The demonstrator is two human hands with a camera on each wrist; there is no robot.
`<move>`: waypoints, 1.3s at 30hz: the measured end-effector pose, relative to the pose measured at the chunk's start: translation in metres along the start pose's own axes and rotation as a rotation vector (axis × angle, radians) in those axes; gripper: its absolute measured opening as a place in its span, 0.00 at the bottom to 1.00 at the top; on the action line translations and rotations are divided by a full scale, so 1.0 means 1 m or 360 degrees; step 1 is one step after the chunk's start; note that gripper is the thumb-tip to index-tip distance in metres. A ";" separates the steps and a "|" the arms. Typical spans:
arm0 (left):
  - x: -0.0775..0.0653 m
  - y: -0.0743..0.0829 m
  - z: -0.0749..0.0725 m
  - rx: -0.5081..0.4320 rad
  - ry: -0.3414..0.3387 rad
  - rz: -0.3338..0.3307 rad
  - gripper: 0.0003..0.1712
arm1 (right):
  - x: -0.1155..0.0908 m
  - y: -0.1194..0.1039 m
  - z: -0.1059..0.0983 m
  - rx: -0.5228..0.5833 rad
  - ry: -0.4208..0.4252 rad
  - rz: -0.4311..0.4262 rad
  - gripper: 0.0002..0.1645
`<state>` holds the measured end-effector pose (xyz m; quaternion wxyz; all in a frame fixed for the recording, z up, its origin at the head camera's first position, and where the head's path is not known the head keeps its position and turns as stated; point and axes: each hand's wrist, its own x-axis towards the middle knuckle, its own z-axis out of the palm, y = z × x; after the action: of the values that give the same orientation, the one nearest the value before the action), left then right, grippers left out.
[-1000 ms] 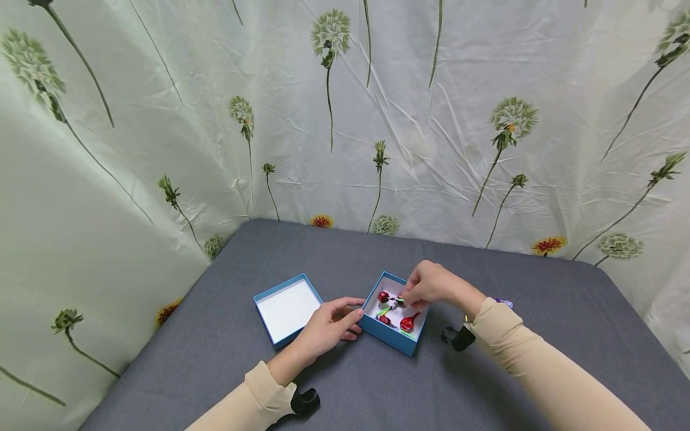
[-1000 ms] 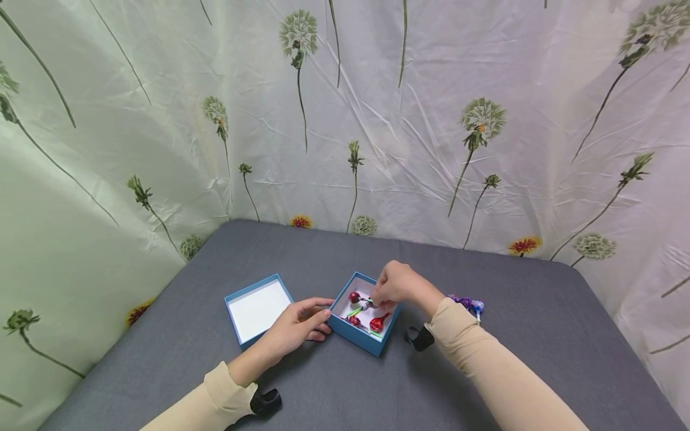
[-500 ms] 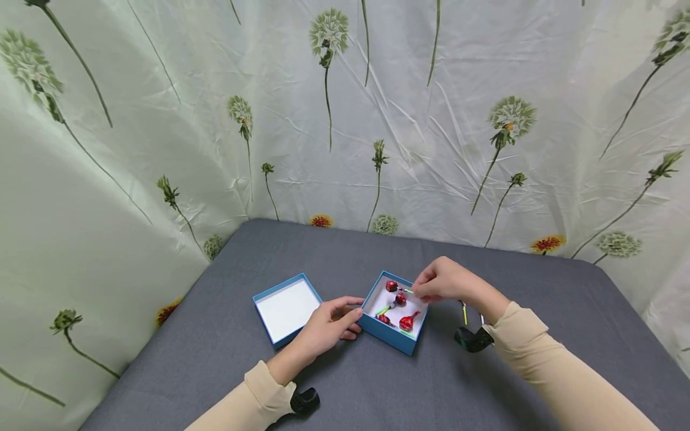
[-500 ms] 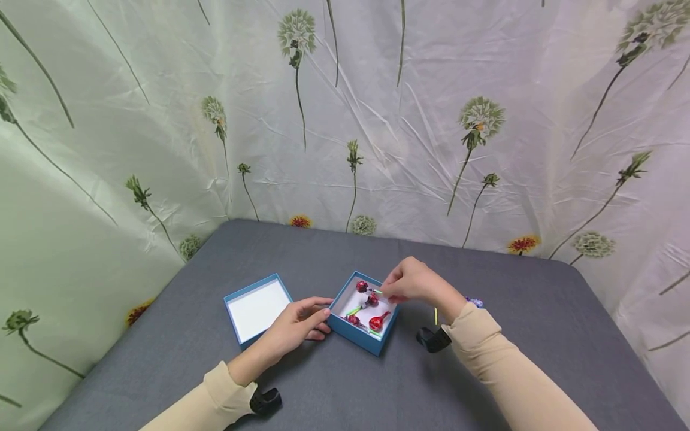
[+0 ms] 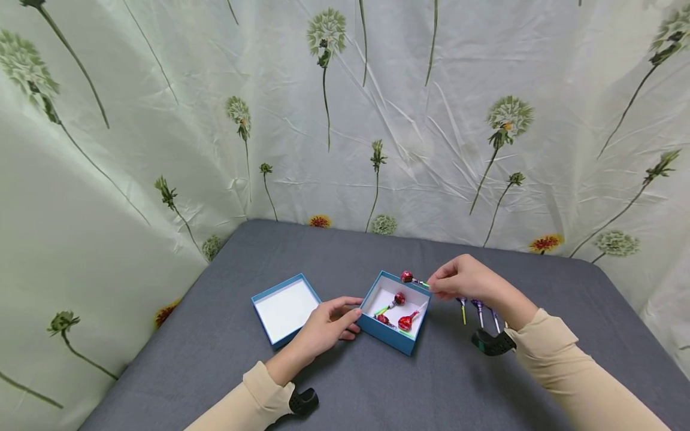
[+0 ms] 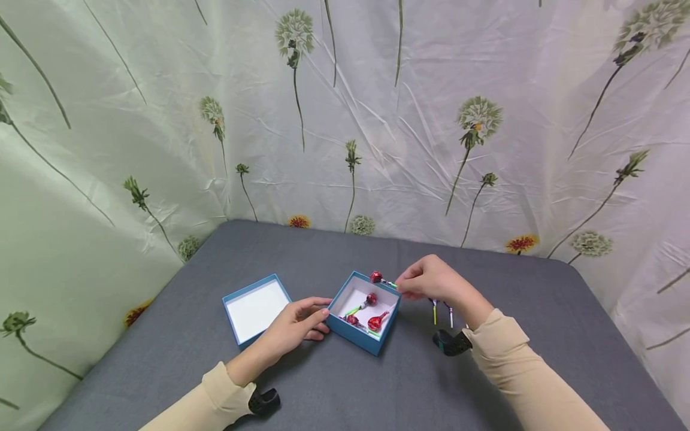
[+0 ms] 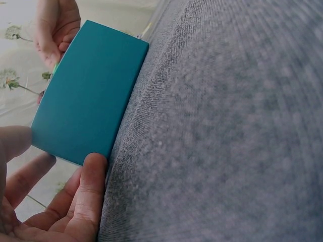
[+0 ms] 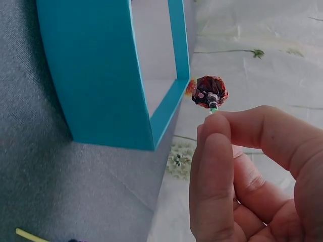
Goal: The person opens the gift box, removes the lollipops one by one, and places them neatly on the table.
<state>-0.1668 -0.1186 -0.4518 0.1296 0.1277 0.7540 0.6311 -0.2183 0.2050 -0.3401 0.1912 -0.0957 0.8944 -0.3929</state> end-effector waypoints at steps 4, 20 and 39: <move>0.000 0.000 0.000 -0.0009 -0.0002 -0.0001 0.24 | -0.006 0.007 -0.006 0.0008 0.0028 0.0011 0.17; 0.001 -0.001 0.000 -0.0009 -0.0002 -0.0003 0.24 | -0.028 0.035 -0.029 0.0163 0.0106 0.0037 0.19; 0.001 -0.001 0.000 -0.0010 -0.0007 -0.0011 0.25 | -0.052 0.074 -0.049 0.0202 0.0215 0.0102 0.24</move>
<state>-0.1676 -0.1181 -0.4524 0.1338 0.1261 0.7523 0.6327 -0.1934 0.3041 -0.3505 0.1484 -0.0281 0.8811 -0.4482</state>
